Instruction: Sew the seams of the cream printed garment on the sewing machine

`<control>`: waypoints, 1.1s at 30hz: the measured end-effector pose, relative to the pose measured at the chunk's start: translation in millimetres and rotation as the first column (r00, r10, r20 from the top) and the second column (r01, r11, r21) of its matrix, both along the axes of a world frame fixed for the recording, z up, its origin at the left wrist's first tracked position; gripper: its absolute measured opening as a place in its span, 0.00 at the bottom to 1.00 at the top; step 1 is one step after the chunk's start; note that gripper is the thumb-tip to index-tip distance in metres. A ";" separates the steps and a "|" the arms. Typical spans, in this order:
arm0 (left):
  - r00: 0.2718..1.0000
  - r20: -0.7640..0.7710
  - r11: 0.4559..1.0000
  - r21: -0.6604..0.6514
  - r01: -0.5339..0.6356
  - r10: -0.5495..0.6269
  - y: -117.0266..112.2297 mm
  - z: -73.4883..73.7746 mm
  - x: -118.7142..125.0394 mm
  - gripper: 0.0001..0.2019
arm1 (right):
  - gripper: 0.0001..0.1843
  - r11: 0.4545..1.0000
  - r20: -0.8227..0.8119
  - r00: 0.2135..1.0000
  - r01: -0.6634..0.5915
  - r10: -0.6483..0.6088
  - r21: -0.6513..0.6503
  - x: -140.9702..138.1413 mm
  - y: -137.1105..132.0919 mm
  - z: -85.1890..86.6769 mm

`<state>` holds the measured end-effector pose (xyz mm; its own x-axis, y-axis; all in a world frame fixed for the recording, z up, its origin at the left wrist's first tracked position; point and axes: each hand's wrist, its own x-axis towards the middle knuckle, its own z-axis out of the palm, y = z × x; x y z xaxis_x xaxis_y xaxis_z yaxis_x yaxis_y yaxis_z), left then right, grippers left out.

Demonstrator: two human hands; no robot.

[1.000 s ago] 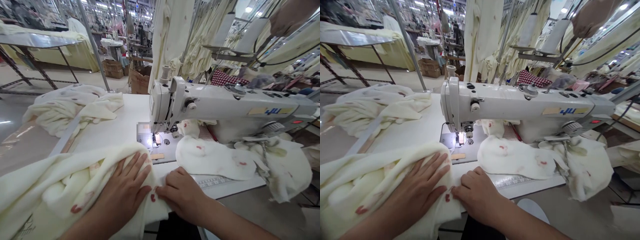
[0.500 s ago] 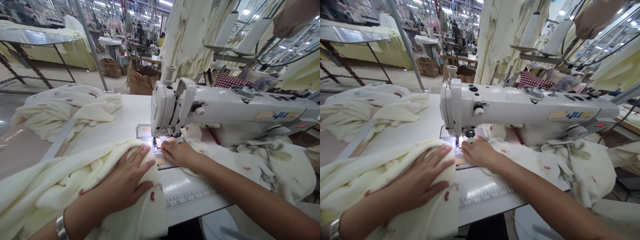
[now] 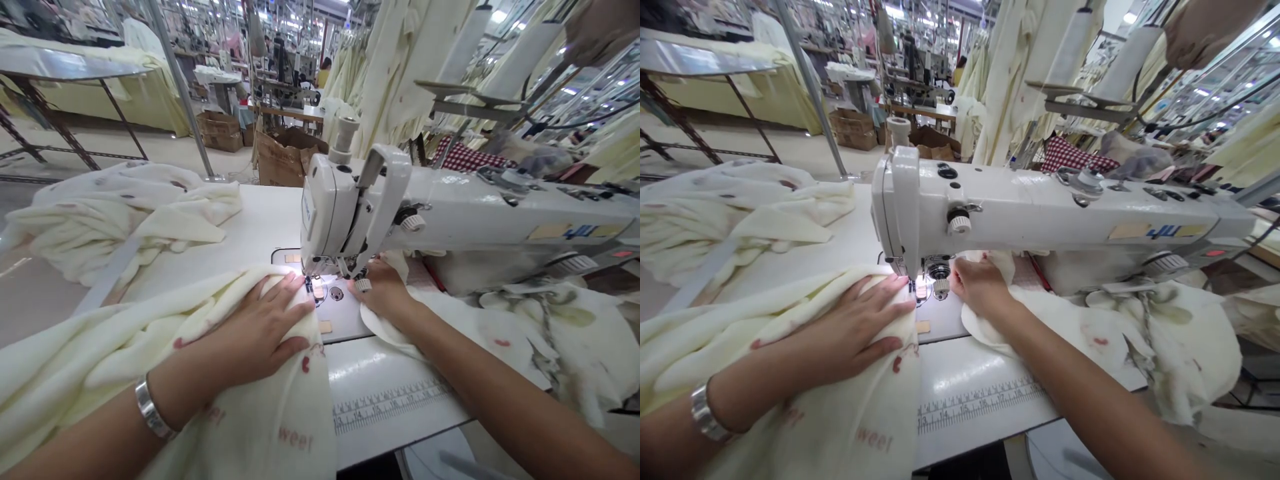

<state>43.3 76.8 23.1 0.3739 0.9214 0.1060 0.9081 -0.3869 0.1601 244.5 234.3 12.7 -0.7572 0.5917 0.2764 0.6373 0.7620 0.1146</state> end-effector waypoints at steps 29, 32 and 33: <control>0.988 0.154 0.977 0.214 -0.018 -0.015 40.8 -8.0 -17.7 0.12 | 0.12 0.813 -0.106 0.816 -0.576 0.568 -0.081 -5.0 -61.6 -1.1; 0.990 0.142 0.981 0.192 -0.029 0.001 44.1 -6.6 -17.7 0.13 | 0.12 0.825 -0.154 0.836 -0.547 0.527 -0.141 -3.6 -60.2 -1.5; 0.991 0.136 0.983 0.182 -0.034 0.010 44.5 -5.1 -16.7 0.13 | 0.11 0.840 -0.181 0.852 -0.518 0.491 -0.159 -3.2 -60.5 -0.8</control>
<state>26.6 121.3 18.0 0.3247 0.8893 0.3221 0.8918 -0.4013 0.2090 241.4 173.8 11.9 -0.9313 0.1887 0.3115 0.1565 0.9797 -0.1256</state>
